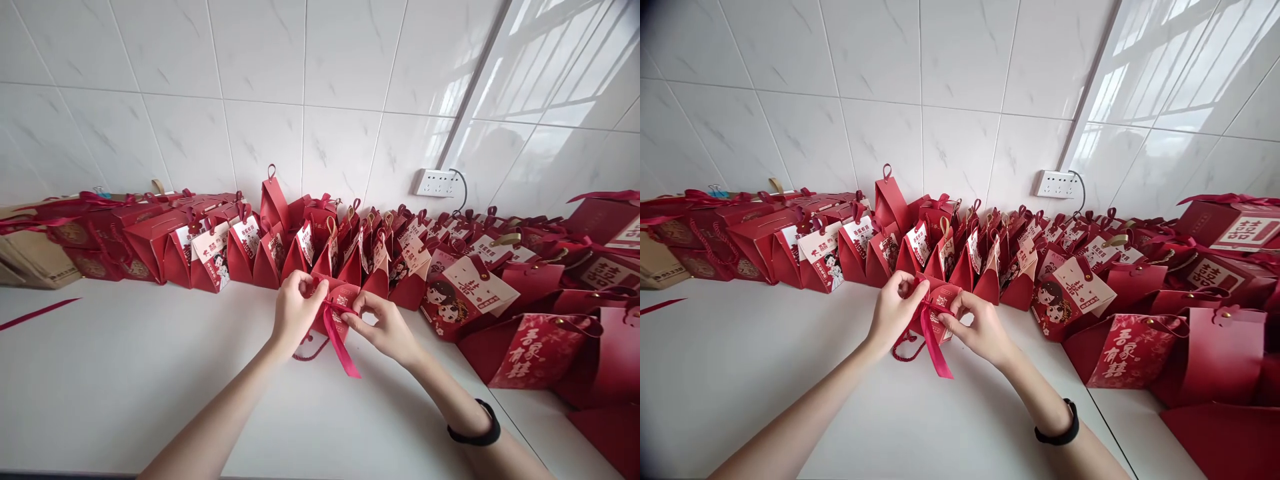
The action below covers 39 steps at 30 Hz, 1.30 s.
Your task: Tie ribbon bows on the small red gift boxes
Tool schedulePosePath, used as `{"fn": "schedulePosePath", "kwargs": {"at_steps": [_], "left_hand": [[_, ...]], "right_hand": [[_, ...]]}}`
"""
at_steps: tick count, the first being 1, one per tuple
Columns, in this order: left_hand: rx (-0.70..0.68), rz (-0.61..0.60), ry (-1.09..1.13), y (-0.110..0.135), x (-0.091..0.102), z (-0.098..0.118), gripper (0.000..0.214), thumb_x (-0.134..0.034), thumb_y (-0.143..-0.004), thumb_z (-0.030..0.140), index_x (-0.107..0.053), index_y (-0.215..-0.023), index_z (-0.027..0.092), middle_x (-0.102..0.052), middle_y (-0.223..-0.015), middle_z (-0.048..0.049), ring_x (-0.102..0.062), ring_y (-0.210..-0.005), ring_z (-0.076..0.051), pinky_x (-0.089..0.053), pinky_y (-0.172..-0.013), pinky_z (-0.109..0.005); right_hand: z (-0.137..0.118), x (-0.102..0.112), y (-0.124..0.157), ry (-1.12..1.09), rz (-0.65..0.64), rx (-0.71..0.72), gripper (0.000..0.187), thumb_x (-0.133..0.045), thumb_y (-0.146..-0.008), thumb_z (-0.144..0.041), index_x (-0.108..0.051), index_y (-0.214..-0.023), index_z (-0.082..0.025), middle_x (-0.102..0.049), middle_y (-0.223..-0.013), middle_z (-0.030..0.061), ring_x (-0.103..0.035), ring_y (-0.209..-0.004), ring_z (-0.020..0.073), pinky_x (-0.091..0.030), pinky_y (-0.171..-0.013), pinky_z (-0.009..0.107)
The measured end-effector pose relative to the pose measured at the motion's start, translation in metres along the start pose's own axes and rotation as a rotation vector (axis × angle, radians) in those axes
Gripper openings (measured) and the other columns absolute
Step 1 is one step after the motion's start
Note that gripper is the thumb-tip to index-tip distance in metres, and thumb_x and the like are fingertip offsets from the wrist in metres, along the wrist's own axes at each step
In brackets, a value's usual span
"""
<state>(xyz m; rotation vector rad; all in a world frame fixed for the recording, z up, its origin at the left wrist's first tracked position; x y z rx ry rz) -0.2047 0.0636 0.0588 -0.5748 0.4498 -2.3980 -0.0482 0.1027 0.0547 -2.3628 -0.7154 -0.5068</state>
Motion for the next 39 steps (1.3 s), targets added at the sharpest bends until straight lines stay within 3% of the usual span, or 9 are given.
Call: {"fn": "schedulePosePath", "kwargs": {"at_steps": [7, 13, 16, 19, 21, 25, 29, 34, 39], "left_hand": [[-0.042, 0.006, 0.107, 0.008, 0.003, -0.002, 0.017, -0.051, -0.084, 0.036, -0.052, -0.079, 0.02, -0.056, -0.074, -0.0004, -0.057, -0.073, -0.014, -0.046, -0.065, -0.025], [-0.097, 0.036, 0.225, 0.02, 0.002, -0.001, 0.014, -0.051, -0.084, 0.033, -0.051, -0.087, 0.02, -0.058, -0.08, -0.0012, -0.06, -0.074, -0.013, -0.05, -0.067, -0.024], [-0.052, -0.031, 0.229, 0.02, 0.001, -0.002, 0.023, -0.05, -0.084, 0.034, -0.054, -0.102, 0.019, -0.058, -0.077, 0.0001, -0.057, -0.064, -0.011, -0.048, -0.061, -0.022], [-0.017, -0.15, 0.219, 0.015, 0.0, -0.002, 0.023, -0.05, -0.083, 0.034, -0.061, -0.096, 0.018, -0.059, -0.075, -0.0007, -0.054, -0.063, -0.012, -0.045, -0.058, -0.023], [-0.022, -0.222, 0.246, 0.011, 0.0, -0.002, 0.018, -0.05, -0.08, 0.029, -0.063, -0.088, 0.018, -0.058, -0.076, -0.0013, -0.055, -0.068, -0.013, -0.045, -0.06, -0.023], [-0.092, -0.268, 0.26, 0.007, 0.0, 0.003, 0.02, -0.055, -0.074, 0.021, -0.061, -0.093, 0.019, -0.058, -0.084, -0.0018, -0.057, -0.081, -0.015, -0.047, -0.073, -0.025], [-0.109, -0.202, 0.178, 0.008, -0.001, 0.007, 0.013, -0.058, -0.076, 0.028, -0.058, -0.086, 0.019, -0.059, -0.084, -0.0024, -0.058, -0.081, -0.015, -0.046, -0.077, -0.028], [-0.069, -0.06, 0.133, 0.011, 0.003, 0.003, 0.011, -0.054, -0.078, 0.029, -0.05, -0.074, 0.02, -0.055, -0.072, 0.0007, -0.054, -0.069, -0.013, -0.046, -0.068, -0.026], [-0.109, -0.002, 0.107, 0.015, 0.006, 0.0, 0.01, -0.05, -0.078, 0.028, -0.045, -0.074, 0.021, -0.051, -0.069, 0.0022, -0.053, -0.065, -0.012, -0.043, -0.059, -0.022]], "right_hand": [[0.006, 0.006, 0.0, -0.04, 0.05, -0.004, 0.027, -0.057, -0.083, -0.037, -0.044, -0.067, -0.019, -0.055, -0.064, -0.0008, -0.052, -0.06, 0.0121, -0.041, -0.058, 0.024], [0.009, 0.007, 0.0, -0.24, 0.021, -0.047, 0.033, -0.059, -0.082, -0.041, -0.043, -0.064, -0.019, -0.054, -0.062, -0.0011, -0.051, -0.059, 0.0118, -0.04, -0.058, 0.025], [0.009, 0.008, 0.0, -0.289, 0.003, -0.065, 0.037, -0.06, -0.082, -0.045, -0.041, -0.063, -0.019, -0.053, -0.062, -0.0017, -0.049, -0.057, 0.0111, -0.04, -0.057, 0.025], [0.009, 0.01, 0.0, -0.282, -0.007, -0.055, 0.036, -0.06, -0.082, -0.045, -0.043, -0.064, -0.018, -0.053, -0.063, -0.0015, -0.048, -0.057, 0.0112, -0.039, -0.057, 0.026], [0.01, 0.01, 0.0, -0.275, -0.012, -0.048, 0.035, -0.059, -0.083, -0.044, -0.043, -0.065, -0.018, -0.052, -0.063, -0.0016, -0.048, -0.058, 0.011, -0.039, -0.058, 0.026], [0.011, 0.011, 0.0, -0.247, -0.01, -0.028, 0.034, -0.06, -0.082, -0.042, -0.044, -0.065, -0.018, -0.051, -0.065, -0.0016, -0.047, -0.06, 0.011, -0.039, -0.059, 0.025], [0.009, 0.01, 0.002, -0.224, -0.014, -0.016, 0.033, -0.059, -0.082, -0.041, -0.042, -0.065, -0.018, -0.051, -0.065, -0.0013, -0.047, -0.06, 0.0111, -0.04, -0.059, 0.025], [0.005, 0.008, 0.003, -0.19, -0.024, -0.018, 0.031, -0.057, -0.084, -0.039, -0.042, -0.065, -0.019, -0.053, -0.064, -0.0008, -0.049, -0.061, 0.0116, -0.042, -0.06, 0.026], [0.011, 0.01, 0.001, -0.261, -0.004, -0.051, 0.034, -0.06, -0.082, -0.044, -0.043, -0.066, -0.018, -0.051, -0.065, -0.0011, -0.048, -0.06, 0.0113, -0.041, -0.058, 0.025]]}}
Point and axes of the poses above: each hand's wrist, its own y-axis away from the middle knuckle, its own x-axis out of the back of the hand, z = x × y, the point moved 8 cm from there along -y, towards the middle knuckle
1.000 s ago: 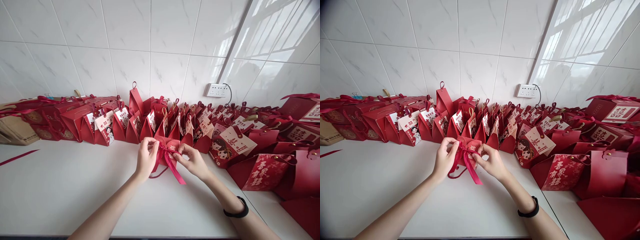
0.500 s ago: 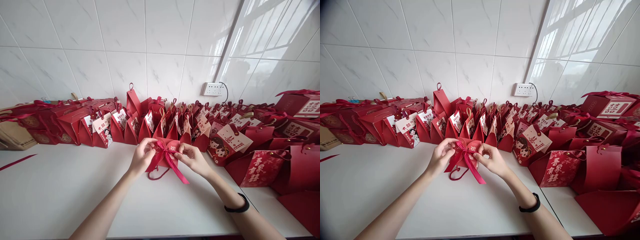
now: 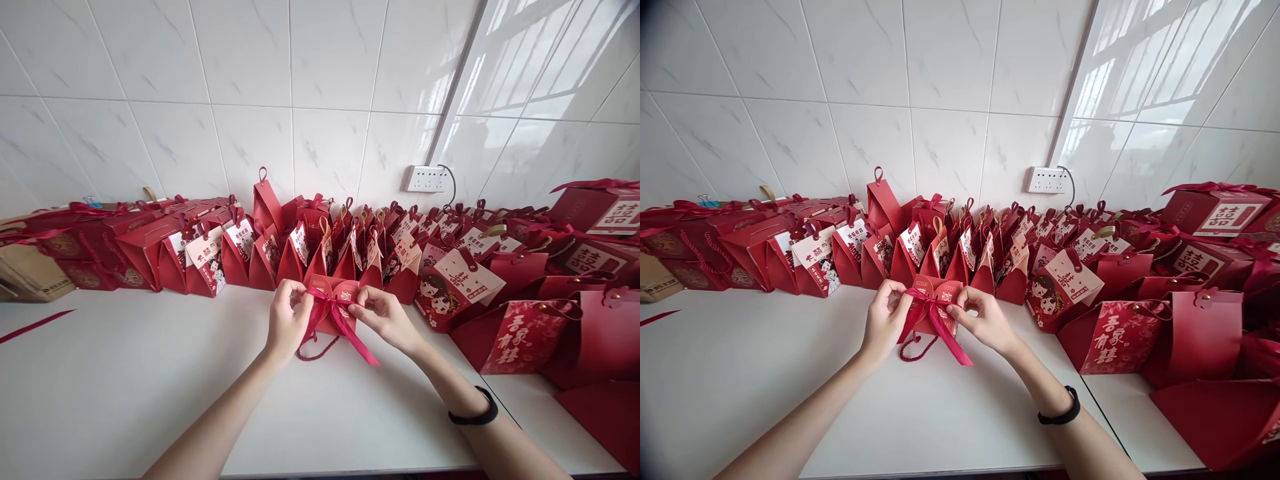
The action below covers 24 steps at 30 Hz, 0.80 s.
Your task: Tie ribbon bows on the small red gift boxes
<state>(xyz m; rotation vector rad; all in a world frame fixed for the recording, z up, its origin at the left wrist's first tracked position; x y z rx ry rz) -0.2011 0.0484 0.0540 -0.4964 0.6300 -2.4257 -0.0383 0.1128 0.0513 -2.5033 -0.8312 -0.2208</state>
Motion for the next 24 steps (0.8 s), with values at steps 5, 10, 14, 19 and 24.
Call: {"fn": "schedulePosePath", "kwargs": {"at_steps": [5, 10, 14, 19, 24], "left_hand": [[-0.006, -0.096, -0.103, 0.002, -0.007, 0.001, 0.02, -0.042, -0.083, 0.029, -0.039, -0.065, 0.021, -0.04, -0.057, 0.0054, -0.039, -0.051, -0.01, -0.035, -0.051, -0.022], [-0.068, -0.208, -0.078, 0.002, -0.01, 0.012, 0.024, -0.038, -0.08, 0.03, -0.032, -0.058, 0.021, -0.032, -0.053, 0.0049, -0.033, -0.05, -0.011, -0.029, -0.049, -0.023], [0.003, -0.18, -0.172, 0.001, -0.006, 0.012, 0.038, -0.038, -0.081, 0.044, -0.024, -0.054, 0.021, -0.027, -0.048, 0.0053, -0.03, -0.045, -0.01, -0.024, -0.045, -0.023], [-0.037, -0.14, -0.226, 0.003, -0.007, 0.014, 0.04, -0.043, -0.084, 0.037, -0.021, -0.055, 0.02, -0.023, -0.048, 0.0061, -0.025, -0.045, -0.008, -0.023, -0.045, -0.023], [-0.067, -0.149, -0.162, 0.004, -0.005, 0.017, 0.034, -0.044, -0.084, 0.037, -0.03, -0.058, 0.021, -0.025, -0.048, 0.0074, -0.027, -0.043, -0.008, -0.025, -0.044, -0.021]], "right_hand": [[0.006, 0.0, -0.001, -0.138, -0.035, -0.065, 0.036, -0.061, -0.081, -0.044, -0.042, -0.065, -0.018, -0.05, -0.064, -0.0023, -0.045, -0.058, 0.0097, -0.037, -0.057, 0.024], [0.004, -0.001, 0.0, -0.121, -0.057, -0.066, 0.038, -0.063, -0.08, -0.044, -0.041, -0.063, -0.017, -0.045, -0.063, -0.0034, -0.041, -0.058, 0.0088, -0.034, -0.056, 0.023], [0.0, -0.003, 0.001, -0.086, -0.086, -0.045, 0.039, -0.063, -0.079, -0.045, -0.04, -0.063, -0.018, -0.044, -0.062, -0.0032, -0.04, -0.058, 0.0089, -0.034, -0.055, 0.023], [-0.003, -0.004, 0.002, -0.085, -0.099, -0.023, 0.037, -0.063, -0.08, -0.042, -0.04, -0.064, -0.018, -0.046, -0.062, -0.0027, -0.041, -0.058, 0.0089, -0.035, -0.055, 0.023], [-0.004, -0.004, 0.002, -0.078, -0.102, -0.023, 0.039, -0.062, -0.08, -0.044, -0.04, -0.063, -0.018, -0.046, -0.062, -0.0027, -0.041, -0.058, 0.0092, -0.036, -0.055, 0.023]]}}
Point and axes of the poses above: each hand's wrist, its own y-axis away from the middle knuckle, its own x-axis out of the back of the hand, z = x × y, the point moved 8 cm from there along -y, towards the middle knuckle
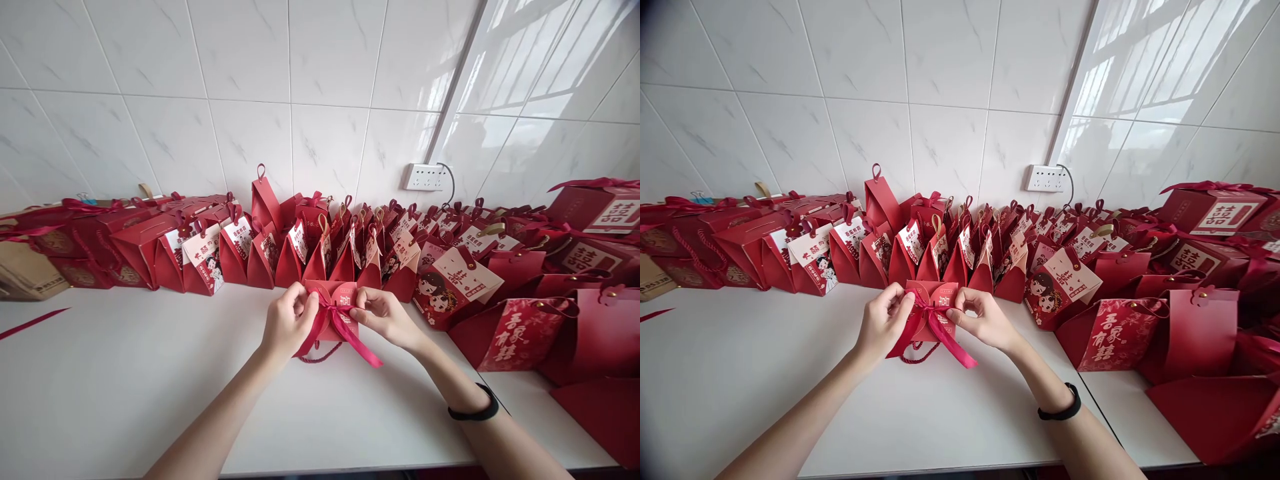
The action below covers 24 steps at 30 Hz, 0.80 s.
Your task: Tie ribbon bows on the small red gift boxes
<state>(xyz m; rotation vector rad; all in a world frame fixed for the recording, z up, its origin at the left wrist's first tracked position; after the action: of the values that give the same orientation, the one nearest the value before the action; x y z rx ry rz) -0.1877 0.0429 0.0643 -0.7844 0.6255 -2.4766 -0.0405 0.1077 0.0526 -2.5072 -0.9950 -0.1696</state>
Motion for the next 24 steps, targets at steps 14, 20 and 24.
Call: {"fn": "schedulePosePath", "kwargs": {"at_steps": [14, 20, 24], "left_hand": [[-0.067, 0.066, -0.065, 0.005, -0.004, 0.002, 0.025, -0.038, -0.088, 0.033, -0.035, -0.066, 0.022, -0.035, -0.051, 0.0066, -0.035, -0.044, -0.009, -0.031, -0.047, -0.02], [-0.087, 0.074, -0.085, 0.007, -0.005, 0.003, 0.023, -0.036, -0.088, 0.031, -0.033, -0.066, 0.023, -0.036, -0.051, 0.0068, -0.036, -0.043, -0.009, -0.032, -0.046, -0.02], [-0.088, 0.071, -0.095, 0.007, -0.005, 0.001, 0.022, -0.035, -0.088, 0.03, -0.033, -0.067, 0.023, -0.037, -0.051, 0.0068, -0.036, -0.042, -0.009, -0.031, -0.045, -0.02]], "right_hand": [[0.01, 0.003, -0.002, -0.183, 0.021, -0.119, 0.044, -0.067, -0.074, -0.048, -0.04, -0.058, -0.018, -0.046, -0.057, -0.0036, -0.039, -0.054, 0.0083, -0.033, -0.054, 0.023], [0.019, 0.004, -0.003, -0.296, 0.0, -0.17, 0.036, -0.066, -0.075, -0.04, -0.046, -0.058, -0.017, -0.049, -0.059, -0.0028, -0.043, -0.056, 0.009, -0.036, -0.059, 0.024], [0.03, 0.005, -0.004, -0.372, 0.015, -0.201, 0.038, -0.073, -0.069, -0.039, -0.045, -0.055, -0.016, -0.047, -0.055, -0.0043, -0.041, -0.053, 0.0074, -0.033, -0.056, 0.023]]}}
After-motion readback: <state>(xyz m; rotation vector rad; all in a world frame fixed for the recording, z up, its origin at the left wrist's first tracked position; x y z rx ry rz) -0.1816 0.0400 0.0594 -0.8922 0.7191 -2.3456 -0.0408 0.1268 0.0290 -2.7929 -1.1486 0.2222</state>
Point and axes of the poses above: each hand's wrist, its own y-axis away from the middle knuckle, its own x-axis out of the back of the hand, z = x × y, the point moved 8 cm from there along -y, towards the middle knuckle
